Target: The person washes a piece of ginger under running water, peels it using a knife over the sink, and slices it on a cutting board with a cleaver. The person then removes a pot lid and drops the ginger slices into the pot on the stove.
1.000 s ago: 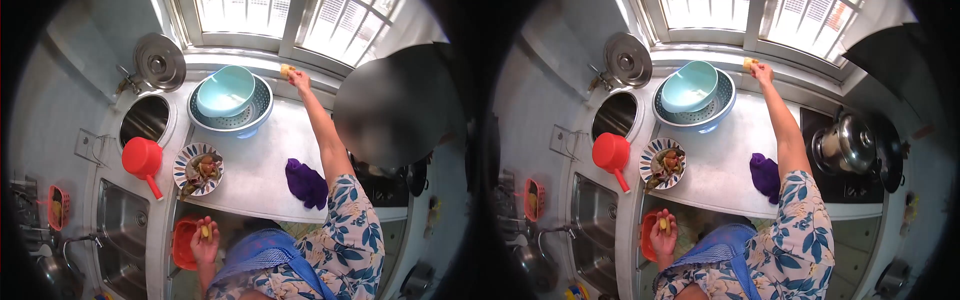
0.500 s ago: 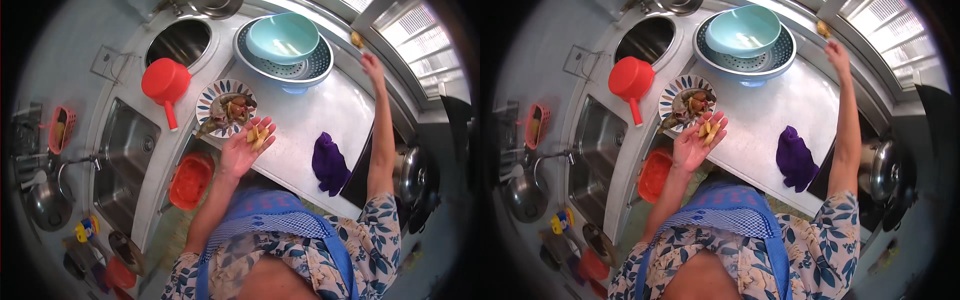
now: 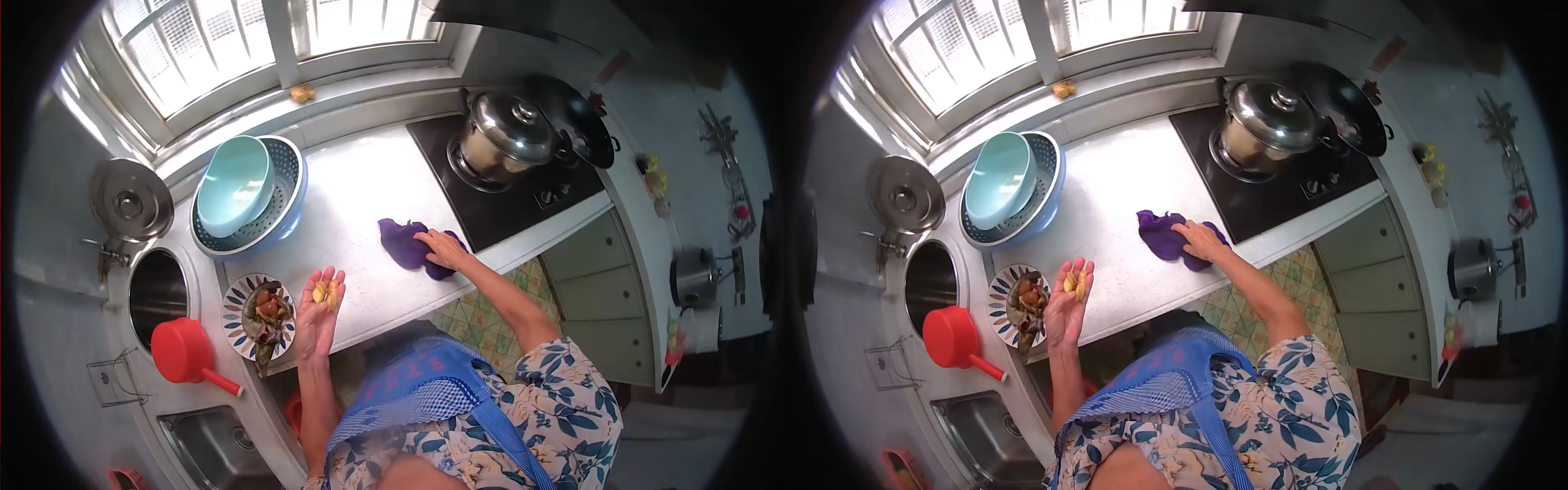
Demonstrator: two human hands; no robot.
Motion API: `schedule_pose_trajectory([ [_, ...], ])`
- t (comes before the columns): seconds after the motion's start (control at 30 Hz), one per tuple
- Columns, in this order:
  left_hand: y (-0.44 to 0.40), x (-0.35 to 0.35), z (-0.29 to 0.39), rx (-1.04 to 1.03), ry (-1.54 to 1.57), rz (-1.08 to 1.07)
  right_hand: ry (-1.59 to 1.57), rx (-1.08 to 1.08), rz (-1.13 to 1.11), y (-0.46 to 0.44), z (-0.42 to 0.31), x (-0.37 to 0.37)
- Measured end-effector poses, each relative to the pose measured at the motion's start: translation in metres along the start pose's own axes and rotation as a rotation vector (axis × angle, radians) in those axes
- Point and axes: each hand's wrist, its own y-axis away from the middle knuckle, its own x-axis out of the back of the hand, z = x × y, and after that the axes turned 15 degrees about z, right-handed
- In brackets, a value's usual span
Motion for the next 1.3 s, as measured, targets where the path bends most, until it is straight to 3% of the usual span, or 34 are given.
schedule_pose_trajectory([
  [0.13, -0.008, -0.017, -0.01, 0.035, 0.033, -0.118, -0.565, -0.274, 0.156, -0.001, 0.01, -0.002],
  [0.17, -0.01, -0.027, -0.014, 0.03, 0.051, -0.124, -0.741, -0.48, 0.021, -0.003, 0.003, 0.012],
  [0.23, -0.009, -0.036, -0.017, -0.016, 0.006, -0.151, -1.392, -0.592, -0.006, 0.008, -0.025, 0.055],
  [0.27, -0.015, -0.044, -0.021, -0.037, -0.053, -0.199, -1.597, -0.673, -0.009, 0.02, -0.001, 0.049],
  [0.3, -0.018, -0.053, -0.026, -0.032, -0.045, -0.196, -1.774, -0.743, 0.13, 0.029, -0.01, 0.063],
  [0.4, -0.026, -0.071, -0.037, 0.02, -0.018, -0.181, -2.08, -0.589, 0.286, 0.049, -0.019, 0.094],
  [0.5, -0.038, -0.086, -0.051, 0.084, 0.022, -0.176, -2.167, -0.559, 0.373, 0.058, -0.026, 0.113],
  [0.6, -0.048, -0.098, -0.067, 0.105, 0.009, -0.165, -1.807, -0.757, 0.305, 0.076, 0.027, 0.097],
  [0.73, -0.056, -0.114, -0.084, 0.043, -0.133, -0.153, -2.006, -1.007, 0.293, 0.076, 0.005, 0.128],
  [0.77, -0.059, -0.117, -0.089, 0.021, -0.16, -0.162, -2.045, -1.037, 0.386, 0.079, 0.011, 0.123],
  [0.87, -0.065, -0.118, -0.092, 0.038, -0.165, -0.145, -1.821, -0.833, 0.327, 0.098, 0.015, 0.107],
  [1.0, -0.066, -0.092, -0.078, -0.06, -0.108, -0.065, -0.909, -0.659, 0.113, 0.141, 0.025, 0.075],
  [1.07, -0.066, -0.072, -0.069, -0.1, -0.094, -0.014, -0.85, -0.569, -0.172, 0.151, 0.038, 0.051],
  [1.1, -0.063, -0.064, -0.065, -0.118, -0.104, 0.011, -0.949, -0.537, -0.173, 0.154, 0.052, 0.035],
  [1.2, -0.062, -0.06, -0.065, -0.12, -0.118, 0.04, -0.804, -0.504, -0.301, 0.128, 0.041, 0.077],
  [1.3, -0.061, -0.063, -0.072, -0.07, -0.102, 0.043, -0.745, -0.421, -0.033, 0.108, 0.05, 0.12],
])
